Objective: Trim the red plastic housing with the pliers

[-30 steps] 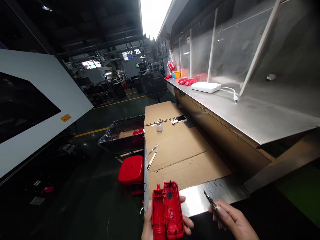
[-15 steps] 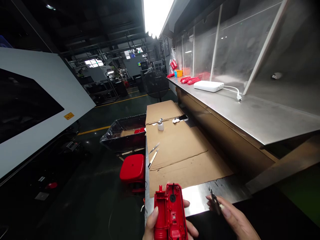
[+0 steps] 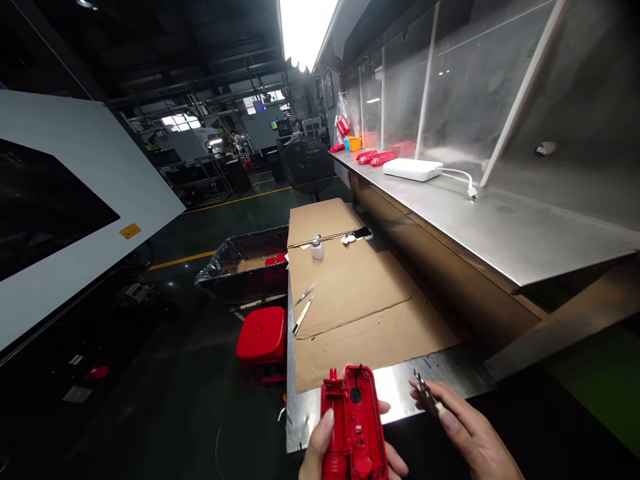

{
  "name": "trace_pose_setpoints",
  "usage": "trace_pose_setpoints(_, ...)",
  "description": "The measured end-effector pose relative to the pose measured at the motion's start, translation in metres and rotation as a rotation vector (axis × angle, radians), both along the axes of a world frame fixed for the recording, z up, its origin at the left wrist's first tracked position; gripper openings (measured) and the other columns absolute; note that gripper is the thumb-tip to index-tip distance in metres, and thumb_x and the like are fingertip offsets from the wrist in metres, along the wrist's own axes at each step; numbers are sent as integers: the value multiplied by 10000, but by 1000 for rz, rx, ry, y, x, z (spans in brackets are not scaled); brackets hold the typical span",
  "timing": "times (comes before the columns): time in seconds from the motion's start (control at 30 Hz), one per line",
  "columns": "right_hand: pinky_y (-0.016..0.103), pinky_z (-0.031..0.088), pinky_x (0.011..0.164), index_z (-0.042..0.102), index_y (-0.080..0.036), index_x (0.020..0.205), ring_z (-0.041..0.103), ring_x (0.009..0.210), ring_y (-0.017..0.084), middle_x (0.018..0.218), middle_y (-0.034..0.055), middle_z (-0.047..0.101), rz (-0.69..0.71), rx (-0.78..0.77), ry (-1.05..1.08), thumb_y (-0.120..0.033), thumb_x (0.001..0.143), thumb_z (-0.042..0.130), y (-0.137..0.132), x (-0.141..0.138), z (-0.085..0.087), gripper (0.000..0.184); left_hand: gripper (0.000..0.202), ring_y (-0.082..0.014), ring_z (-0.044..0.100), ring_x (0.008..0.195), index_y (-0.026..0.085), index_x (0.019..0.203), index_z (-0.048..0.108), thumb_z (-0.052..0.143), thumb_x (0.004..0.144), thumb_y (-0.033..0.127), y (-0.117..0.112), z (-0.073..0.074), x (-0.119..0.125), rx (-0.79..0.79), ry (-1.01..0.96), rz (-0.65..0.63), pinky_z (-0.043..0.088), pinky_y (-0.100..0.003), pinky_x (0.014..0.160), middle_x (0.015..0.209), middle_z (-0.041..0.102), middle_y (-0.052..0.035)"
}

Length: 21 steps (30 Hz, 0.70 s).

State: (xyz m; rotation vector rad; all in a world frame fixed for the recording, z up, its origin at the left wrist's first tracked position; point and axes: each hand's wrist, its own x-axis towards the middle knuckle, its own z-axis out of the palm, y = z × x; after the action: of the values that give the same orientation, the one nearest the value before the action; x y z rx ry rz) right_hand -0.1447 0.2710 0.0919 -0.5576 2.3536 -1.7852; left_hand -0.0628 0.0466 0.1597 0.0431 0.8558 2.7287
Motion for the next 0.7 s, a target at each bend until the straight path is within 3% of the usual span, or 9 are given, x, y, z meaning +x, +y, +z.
trace_pose_setpoints(0.13,297,564,947,658,-270,1267,646,1160,268,1271,73,671,9,-7,56,-528,977,483,-1,1,8,425,780,-249,708,848,-1,1291,588,402,950,675,2,-4,-3,28,-12,3,491,-272,761,971,708,-255)
trace_pose_setpoints(0.33,318,556,930,631,-284,1277,657,1092,266,1245,79,656,-36,-42,81,-572,972,471,-11,7,39,450,820,-235,709,827,24,1293,597,404,929,733,3,4,-4,-33,-1,-4,490,-264,762,965,706,-256)
trace_pose_setpoints(0.53,310,574,895,546,-293,1347,658,1081,257,1256,81,620,77,-7,232,-506,985,479,-15,5,53,425,780,-246,705,833,13,1269,614,361,963,684,10,4,-5,-9,8,29,511,-277,763,989,711,-230)
trace_pose_setpoints(0.63,278,589,851,543,-300,1342,678,1025,227,1212,78,627,105,19,389,-445,979,535,-20,2,66,391,671,-295,706,829,131,1353,576,381,966,642,16,1,-5,46,17,134,544,-342,717,1223,646,-206)
trace_pose_setpoints(0.7,261,590,836,575,-290,1316,673,1013,214,1171,78,637,99,70,526,-437,967,570,-23,0,74,379,698,-303,710,794,202,1455,459,367,957,681,21,0,-4,81,12,138,543,-350,687,1153,677,-208)
